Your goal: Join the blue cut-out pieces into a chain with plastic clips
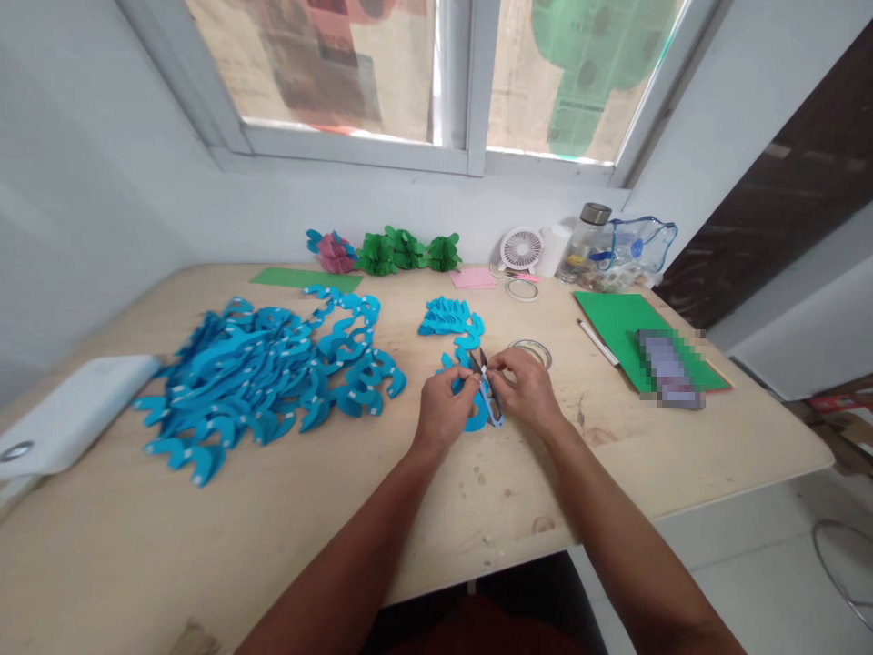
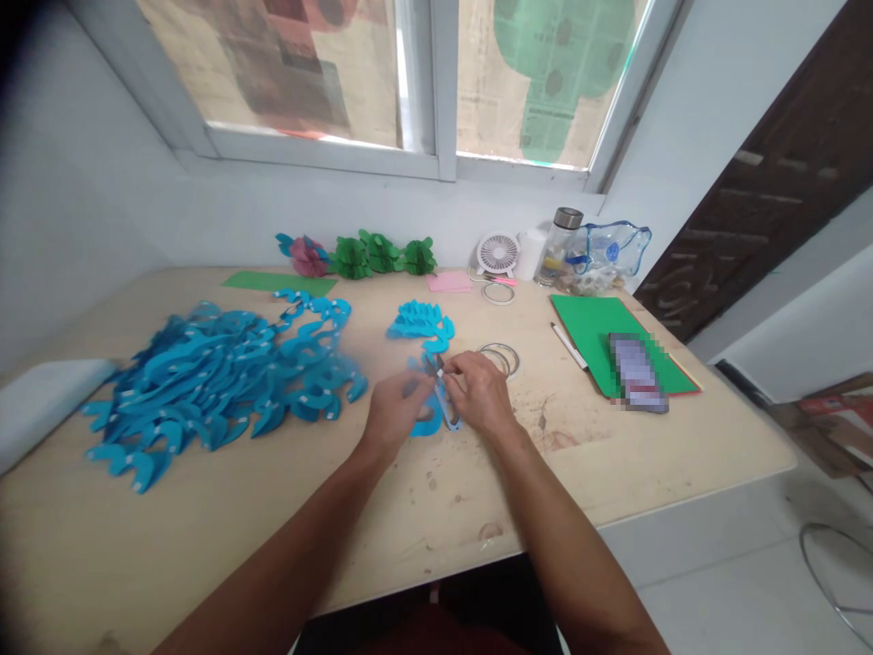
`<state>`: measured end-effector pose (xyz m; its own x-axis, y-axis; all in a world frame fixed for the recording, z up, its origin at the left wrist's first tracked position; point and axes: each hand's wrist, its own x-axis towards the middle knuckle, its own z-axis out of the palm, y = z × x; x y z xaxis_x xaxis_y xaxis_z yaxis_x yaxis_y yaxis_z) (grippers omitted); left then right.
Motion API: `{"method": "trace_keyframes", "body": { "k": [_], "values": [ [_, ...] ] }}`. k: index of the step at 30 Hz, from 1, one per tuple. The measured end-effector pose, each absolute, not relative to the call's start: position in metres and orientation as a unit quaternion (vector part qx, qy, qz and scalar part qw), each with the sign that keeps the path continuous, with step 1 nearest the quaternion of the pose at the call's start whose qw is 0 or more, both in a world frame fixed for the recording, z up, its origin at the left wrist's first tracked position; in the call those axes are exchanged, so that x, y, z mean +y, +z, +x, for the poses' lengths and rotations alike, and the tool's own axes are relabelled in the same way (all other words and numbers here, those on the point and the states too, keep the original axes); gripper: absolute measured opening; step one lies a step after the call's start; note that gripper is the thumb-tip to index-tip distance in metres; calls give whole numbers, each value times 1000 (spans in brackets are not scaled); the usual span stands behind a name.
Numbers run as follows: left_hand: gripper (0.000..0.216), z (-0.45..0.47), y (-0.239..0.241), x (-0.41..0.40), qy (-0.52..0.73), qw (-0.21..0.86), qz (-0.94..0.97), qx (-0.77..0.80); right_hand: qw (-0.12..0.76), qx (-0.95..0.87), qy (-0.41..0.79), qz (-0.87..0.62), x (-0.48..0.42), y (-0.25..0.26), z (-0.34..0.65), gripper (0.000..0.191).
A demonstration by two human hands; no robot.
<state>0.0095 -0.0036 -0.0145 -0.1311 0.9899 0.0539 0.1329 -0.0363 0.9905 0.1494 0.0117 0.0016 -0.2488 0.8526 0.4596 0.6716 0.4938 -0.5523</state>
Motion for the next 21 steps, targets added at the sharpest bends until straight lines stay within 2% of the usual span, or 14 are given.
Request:
{"method": "trace_keyframes", "body": {
  "k": [14,21],
  "values": [
    [14,9,-13,-3,509,419,495,566,414,-729,212,-502,15,-7,145,6],
    [14,9,-14,-3,513,453,468,559,434,-663,359,-493,18,-7,149,9]
  ]
}}
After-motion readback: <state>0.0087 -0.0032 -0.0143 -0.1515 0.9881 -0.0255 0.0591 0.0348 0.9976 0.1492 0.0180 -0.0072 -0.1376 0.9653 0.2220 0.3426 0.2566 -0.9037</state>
